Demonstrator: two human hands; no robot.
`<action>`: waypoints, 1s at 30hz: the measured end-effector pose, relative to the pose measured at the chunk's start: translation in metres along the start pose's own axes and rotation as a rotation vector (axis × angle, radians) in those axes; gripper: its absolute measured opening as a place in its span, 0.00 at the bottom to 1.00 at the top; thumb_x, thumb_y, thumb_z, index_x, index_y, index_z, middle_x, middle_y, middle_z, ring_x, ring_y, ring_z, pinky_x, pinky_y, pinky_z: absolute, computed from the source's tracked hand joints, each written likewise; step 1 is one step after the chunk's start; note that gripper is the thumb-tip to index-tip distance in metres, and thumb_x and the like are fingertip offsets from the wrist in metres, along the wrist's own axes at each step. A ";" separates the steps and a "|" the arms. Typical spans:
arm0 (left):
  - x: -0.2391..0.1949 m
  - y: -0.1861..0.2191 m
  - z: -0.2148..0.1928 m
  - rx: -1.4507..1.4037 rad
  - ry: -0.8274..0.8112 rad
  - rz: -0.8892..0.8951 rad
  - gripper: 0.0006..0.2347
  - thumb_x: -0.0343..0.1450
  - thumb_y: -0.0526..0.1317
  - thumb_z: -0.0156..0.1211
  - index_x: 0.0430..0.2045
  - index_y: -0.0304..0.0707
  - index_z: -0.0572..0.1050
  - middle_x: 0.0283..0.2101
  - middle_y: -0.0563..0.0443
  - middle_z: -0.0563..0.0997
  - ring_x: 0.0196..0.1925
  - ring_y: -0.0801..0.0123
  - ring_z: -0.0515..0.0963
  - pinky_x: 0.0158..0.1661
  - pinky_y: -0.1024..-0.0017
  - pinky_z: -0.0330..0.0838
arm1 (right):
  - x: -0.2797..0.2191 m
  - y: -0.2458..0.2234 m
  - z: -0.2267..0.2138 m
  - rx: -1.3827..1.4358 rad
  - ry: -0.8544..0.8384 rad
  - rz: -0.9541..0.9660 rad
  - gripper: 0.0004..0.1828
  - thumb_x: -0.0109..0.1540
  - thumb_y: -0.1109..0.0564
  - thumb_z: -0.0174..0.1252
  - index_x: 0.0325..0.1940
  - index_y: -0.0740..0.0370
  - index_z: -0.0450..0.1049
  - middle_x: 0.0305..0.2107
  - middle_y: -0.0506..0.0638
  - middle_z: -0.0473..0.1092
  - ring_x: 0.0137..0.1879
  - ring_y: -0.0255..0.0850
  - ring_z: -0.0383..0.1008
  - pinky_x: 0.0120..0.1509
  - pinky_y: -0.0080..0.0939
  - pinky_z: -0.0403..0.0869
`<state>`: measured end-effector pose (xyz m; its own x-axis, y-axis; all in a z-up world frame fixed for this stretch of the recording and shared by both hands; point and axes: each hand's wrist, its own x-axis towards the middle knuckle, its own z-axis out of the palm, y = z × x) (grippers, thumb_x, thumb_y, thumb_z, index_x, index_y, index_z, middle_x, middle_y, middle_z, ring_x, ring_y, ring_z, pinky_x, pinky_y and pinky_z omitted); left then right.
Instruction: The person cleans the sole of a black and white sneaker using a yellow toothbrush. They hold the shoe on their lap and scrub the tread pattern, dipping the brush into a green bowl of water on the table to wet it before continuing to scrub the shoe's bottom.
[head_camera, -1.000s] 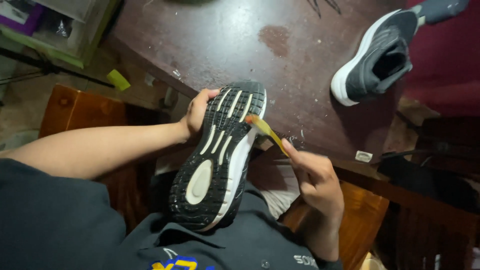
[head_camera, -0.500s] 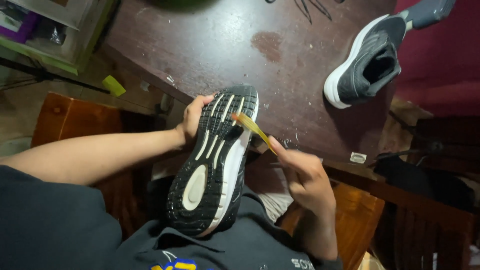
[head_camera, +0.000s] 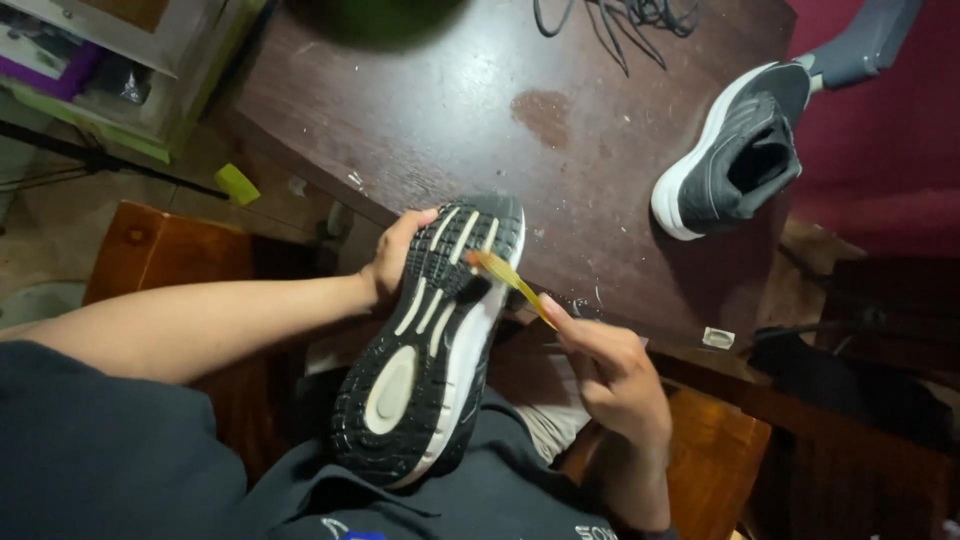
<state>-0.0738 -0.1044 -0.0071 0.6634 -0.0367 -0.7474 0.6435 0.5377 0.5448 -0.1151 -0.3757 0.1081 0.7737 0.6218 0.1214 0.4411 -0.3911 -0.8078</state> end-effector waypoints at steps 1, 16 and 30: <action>0.006 -0.003 -0.003 -0.029 0.008 -0.018 0.18 0.65 0.49 0.61 0.45 0.42 0.83 0.34 0.39 0.83 0.34 0.60 0.81 0.39 0.68 0.78 | 0.007 -0.001 0.003 -0.001 -0.002 -0.016 0.26 0.62 0.71 0.50 0.64 0.62 0.75 0.20 0.53 0.69 0.22 0.48 0.69 0.29 0.45 0.73; 0.003 0.038 -0.011 0.016 -0.550 -0.023 0.22 0.74 0.57 0.44 0.26 0.36 0.73 0.25 0.47 0.77 0.25 0.62 0.80 0.29 0.68 0.75 | -0.005 -0.001 0.018 -0.078 -0.007 0.003 0.34 0.62 0.77 0.44 0.72 0.60 0.66 0.26 0.46 0.58 0.30 0.38 0.59 0.37 0.37 0.63; 0.002 0.040 -0.003 0.227 -0.436 -0.033 0.18 0.69 0.56 0.59 0.30 0.38 0.77 0.26 0.47 0.83 0.24 0.65 0.82 0.27 0.74 0.78 | -0.008 -0.003 0.000 -0.142 -0.062 0.027 0.35 0.64 0.74 0.47 0.74 0.56 0.63 0.25 0.44 0.57 0.29 0.37 0.57 0.36 0.38 0.64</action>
<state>-0.0480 -0.0807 0.0117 0.7083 -0.4256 -0.5632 0.7015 0.3351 0.6290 -0.1228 -0.3795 0.1100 0.7585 0.6488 0.0614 0.4837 -0.4974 -0.7201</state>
